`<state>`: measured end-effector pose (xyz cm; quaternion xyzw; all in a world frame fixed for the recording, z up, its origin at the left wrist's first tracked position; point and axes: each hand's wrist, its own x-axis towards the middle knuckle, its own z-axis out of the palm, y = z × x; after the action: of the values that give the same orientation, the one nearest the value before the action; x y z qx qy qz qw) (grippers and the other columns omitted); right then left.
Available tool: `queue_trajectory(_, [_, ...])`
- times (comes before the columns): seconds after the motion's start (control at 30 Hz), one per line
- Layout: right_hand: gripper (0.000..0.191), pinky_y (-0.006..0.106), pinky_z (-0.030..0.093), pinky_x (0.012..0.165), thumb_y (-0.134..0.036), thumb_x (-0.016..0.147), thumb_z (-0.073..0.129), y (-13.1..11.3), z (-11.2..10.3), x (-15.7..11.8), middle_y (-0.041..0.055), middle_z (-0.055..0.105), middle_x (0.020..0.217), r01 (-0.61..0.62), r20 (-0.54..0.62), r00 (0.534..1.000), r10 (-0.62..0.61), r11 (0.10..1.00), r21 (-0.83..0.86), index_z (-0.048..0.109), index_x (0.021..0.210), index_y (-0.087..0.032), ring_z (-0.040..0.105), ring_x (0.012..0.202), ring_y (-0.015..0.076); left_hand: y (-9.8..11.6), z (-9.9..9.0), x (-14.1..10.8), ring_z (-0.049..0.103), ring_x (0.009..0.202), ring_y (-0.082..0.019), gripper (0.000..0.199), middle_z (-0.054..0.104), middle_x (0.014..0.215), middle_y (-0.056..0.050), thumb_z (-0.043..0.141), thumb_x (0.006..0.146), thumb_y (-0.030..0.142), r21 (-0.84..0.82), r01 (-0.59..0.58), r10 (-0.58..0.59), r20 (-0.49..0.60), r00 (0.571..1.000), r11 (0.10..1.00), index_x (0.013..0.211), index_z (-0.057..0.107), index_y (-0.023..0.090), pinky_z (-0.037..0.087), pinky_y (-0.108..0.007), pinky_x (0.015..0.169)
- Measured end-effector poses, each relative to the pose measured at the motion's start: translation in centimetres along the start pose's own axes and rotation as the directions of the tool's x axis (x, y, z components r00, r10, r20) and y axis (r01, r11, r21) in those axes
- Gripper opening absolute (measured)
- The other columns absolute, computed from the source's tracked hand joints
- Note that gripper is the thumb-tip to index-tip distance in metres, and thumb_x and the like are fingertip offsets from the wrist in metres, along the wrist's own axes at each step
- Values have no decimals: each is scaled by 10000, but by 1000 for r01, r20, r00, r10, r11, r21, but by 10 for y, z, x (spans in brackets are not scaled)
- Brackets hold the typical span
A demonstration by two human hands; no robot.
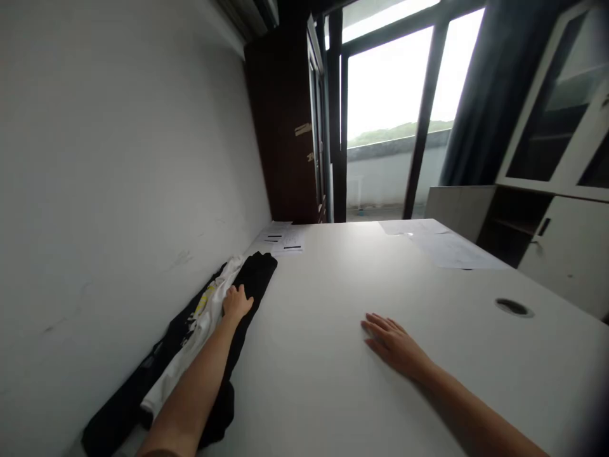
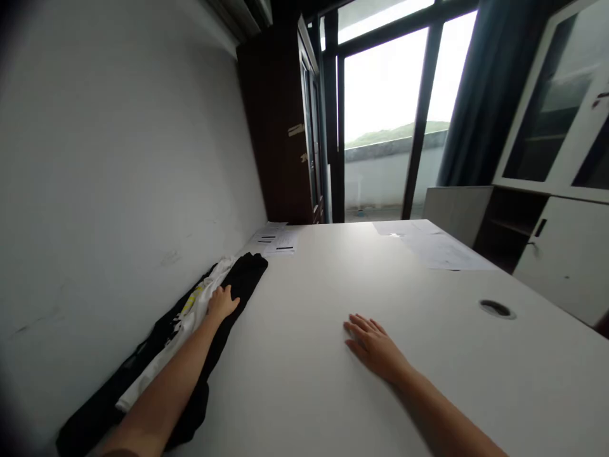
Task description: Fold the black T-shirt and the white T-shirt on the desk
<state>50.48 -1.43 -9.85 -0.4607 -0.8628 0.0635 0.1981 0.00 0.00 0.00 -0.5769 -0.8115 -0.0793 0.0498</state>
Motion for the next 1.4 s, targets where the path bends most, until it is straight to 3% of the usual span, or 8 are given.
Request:
queue_trajectory(0.17, [528, 548, 304, 1219, -531, 978, 467, -3, -1, 1, 86, 487, 1541, -16, -17, 1000, 16, 1000, 18, 611, 1431, -303, 422, 1452, 298, -3, 5, -6, 679, 1073, -341, 339, 685, 1141, -217, 500, 924, 230, -13, -20, 21, 122, 992, 1000, 1240, 553, 122, 506, -463, 899])
queue_trajectory(0.4, [465, 529, 442, 1126, -527, 955, 476, -2, 6, 10, 110, 603, 1425, -45, -114, 992, 47, 999, 17, 708, 1301, -319, 565, 1317, 325, 96, 16, -22, 696, 986, -224, 166, 744, 1023, -42, 567, 859, 157, -324, -346, 417, 180, 891, 880, 962, 654, 255, 510, -315, 866])
queue_trajectory(0.7, [402, 439, 498, 1061, -462, 996, 436, -12, -20, 1, 91, 689, 1268, -102, -169, 976, 137, 974, 204, 734, 1174, -261, 630, 1193, 279, 218, 7, -63, 668, 1079, -195, 306, 721, 1156, -74, 584, 942, 295, -817, -496, 881, 30, 473, 294, 1218, 664, 192, 508, -306, 962])
queue_trajectory(0.73, [397, 433, 506, 1046, -455, 1002, 431, -13, -23, 0, 90, 698, 1241, -120, -186, 969, 163, 967, 224, 731, 1171, -256, 640, 1169, 276, 213, 4, -57, 645, 1132, -204, 293, 708, 1203, -59, 616, 930, 330, -793, -517, 864, 22, 504, 322, 1193, 683, 218, 487, -314, 1011])
queue_trajectory(0.8, [392, 432, 516, 1017, -443, 1016, 417, -18, -30, -2, 89, 708, 1195, -143, -231, 952, 203, 957, 251, 724, 1168, -251, 655, 1127, 275, 192, 2, -38, 607, 1203, -210, 214, 692, 1233, -25, 651, 901, 356, -646, -452, 625, 50, 779, 615, 1080, 710, 256, 433, -307, 1088])
queue_trajectory(0.9, [376, 429, 513, 1002, -427, 1036, 406, -42, -41, 2, 86, 705, 1179, -94, -306, 935, 180, 956, 276, 715, 1166, -256, 650, 1111, 273, 148, 12, -12, 564, 1277, -286, 253, 634, 1307, -128, 575, 922, 277, -556, -233, 332, 82, 940, 798, 1145, 656, 188, 393, -413, 1123])
queue_trajectory(1.13, [303, 376, 456, 1026, -409, 1018, 509, -130, -36, 58, 58, 696, 1237, 146, -203, 974, -103, 967, 211, 696, 1205, -262, 616, 1149, 242, 118, 55, -3, 693, 983, -241, 450, 712, 1010, -76, 586, 876, 209, -633, -16, 160, 171, 972, 774, 1324, 546, 188, 518, -368, 904])
queue_trajectory(1.4, [608, 482, 443, 936, -660, 815, 689, -165, 5, 126, 184, 703, 1124, -212, -32, 977, 210, 972, -97, 667, 1165, -162, 634, 1088, 369, 162, 42, 2, 670, 689, -127, 396, 686, 870, -42, 592, 872, 271, -936, 24, 244, 116, 963, 351, 1249, 574, 151, 534, -247, 678])
